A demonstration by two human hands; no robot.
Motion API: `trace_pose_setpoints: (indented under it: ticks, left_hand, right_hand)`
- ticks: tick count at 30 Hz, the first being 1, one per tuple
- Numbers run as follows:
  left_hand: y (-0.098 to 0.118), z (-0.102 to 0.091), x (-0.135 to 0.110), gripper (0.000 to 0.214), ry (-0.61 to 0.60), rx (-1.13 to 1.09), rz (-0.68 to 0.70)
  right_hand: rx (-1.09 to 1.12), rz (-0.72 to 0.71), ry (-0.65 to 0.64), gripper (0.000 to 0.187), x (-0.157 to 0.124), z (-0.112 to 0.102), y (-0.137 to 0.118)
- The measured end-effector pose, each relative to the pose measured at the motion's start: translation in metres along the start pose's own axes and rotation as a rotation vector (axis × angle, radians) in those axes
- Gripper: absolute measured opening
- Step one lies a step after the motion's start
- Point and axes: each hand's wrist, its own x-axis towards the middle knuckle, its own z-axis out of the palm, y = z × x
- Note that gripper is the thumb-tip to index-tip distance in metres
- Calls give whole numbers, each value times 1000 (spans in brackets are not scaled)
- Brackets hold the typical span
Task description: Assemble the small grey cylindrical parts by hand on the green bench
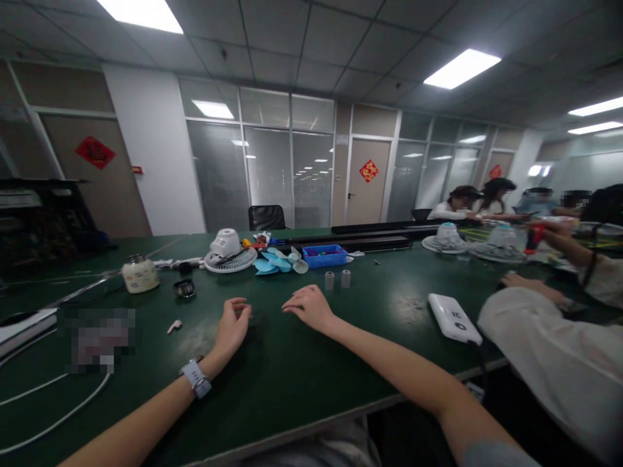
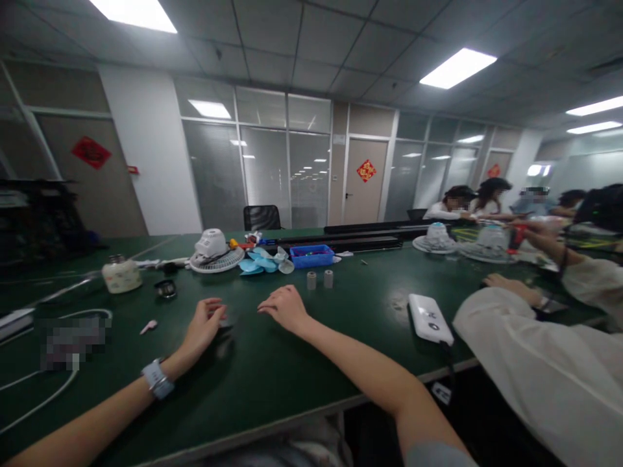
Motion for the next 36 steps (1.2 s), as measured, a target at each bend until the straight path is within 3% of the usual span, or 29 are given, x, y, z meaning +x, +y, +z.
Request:
trace_pose_setpoints:
  ticks: [3,5,7,10,19,36]
  left_hand:
    - [-1,0,0,40,-31,12,1]
    - [-1,0,0,41,-52,19,-2]
    - [0,0,0,42,-60,22,-8]
    - [1,0,-1,43,-56,23,-18]
    - [1,-1,-1,42,-72,35,-19]
    - [-1,1,-1,41,-90,50,8]
  right_hand:
    - [-127,267,225,23,-7,-38,58]
    - [-207,466,299,26,-16,-60,96]
    - [-257,612,305,28,-25,-71,125]
    - [-241,693,249,29,-32,-71,145]
    - [-230,768,187,33,-26,-52,143]
    - [-300,791,132,32,-24,-49,141]
